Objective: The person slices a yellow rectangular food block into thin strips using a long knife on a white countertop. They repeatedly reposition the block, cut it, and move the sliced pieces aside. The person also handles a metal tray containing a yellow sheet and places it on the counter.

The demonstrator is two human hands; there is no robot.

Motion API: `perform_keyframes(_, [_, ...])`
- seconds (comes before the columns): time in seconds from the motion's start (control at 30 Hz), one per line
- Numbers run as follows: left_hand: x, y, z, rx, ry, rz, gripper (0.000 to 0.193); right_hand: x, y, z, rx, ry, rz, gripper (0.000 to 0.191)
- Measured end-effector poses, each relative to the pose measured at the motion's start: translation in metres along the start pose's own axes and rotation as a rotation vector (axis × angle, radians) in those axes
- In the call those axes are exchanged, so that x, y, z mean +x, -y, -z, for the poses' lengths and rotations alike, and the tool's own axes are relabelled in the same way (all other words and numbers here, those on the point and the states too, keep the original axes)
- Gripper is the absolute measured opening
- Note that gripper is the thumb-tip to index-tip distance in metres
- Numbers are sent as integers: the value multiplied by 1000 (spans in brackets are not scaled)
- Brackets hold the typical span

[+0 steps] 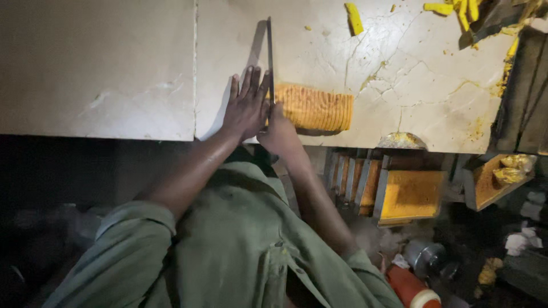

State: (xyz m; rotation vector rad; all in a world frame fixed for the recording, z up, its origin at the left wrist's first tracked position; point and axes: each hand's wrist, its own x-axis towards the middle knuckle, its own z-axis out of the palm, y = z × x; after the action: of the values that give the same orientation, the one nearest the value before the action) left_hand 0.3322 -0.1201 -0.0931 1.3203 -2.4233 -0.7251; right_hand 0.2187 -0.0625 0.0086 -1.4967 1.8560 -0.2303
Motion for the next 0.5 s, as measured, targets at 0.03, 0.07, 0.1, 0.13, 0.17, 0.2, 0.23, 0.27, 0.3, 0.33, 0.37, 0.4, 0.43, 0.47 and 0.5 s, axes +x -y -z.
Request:
perform_keyframes(0.03, [-1,0,-1,49,16,23,71,-16,6,-1,35,41,-52,79])
perform_keyframes(0.07, [-2,1,-2,61,-6,12,71,-39,7,-2,69,82,-103,76])
perform_keyframes(0.1, [-2,1,-4,75,-31,-1,71,-61,3,-5,46,99,-35,96])
perform_keyframes(0.13, [-2,1,-5,90,-53,-17,72,-83,-5,-9,26,117,29,116])
perform_keyframes(0.17, [-2,2,-7,91,-34,-13,72,-103,-15,-14,9,220,-89,107])
perform_keyframes(0.2, [-2,1,-8,92,-19,-9,72,-114,-26,-21,-11,322,-205,99])
perform_keyframes(0.23, [-2,1,-9,95,-3,-8,72,-113,-37,-34,266,255,-515,87])
perform_keyframes(0.27, [-1,0,-9,78,-5,-7,73,-105,-45,-49,545,174,-822,85])
perform_keyframes(0.3, [-2,0,-8,63,-9,-6,74,-94,-52,-60,827,80,-1120,94])
perform_keyframes(0.33, [-2,0,-8,52,-19,-2,75,-82,-57,-67,416,117,-608,81])
perform_keyframes(0.37, [-2,0,-6,57,-12,-6,74,-68,-58,-71,5,137,-93,83])
perform_keyframes(0.4, [-3,1,-4,63,-8,-12,73,-53,-59,-68,-49,82,-43,83])
perform_keyframes(0.43, [-3,2,-2,70,-6,-19,73,-38,-57,-61,-104,25,8,84])
perform_keyframes(0.47, [-4,3,1,53,5,-20,71,-26,-51,-50,-106,-11,77,86])
perform_keyframes(0.5, [-4,5,3,35,13,-24,70,-14,-45,-37,-110,-50,146,88])
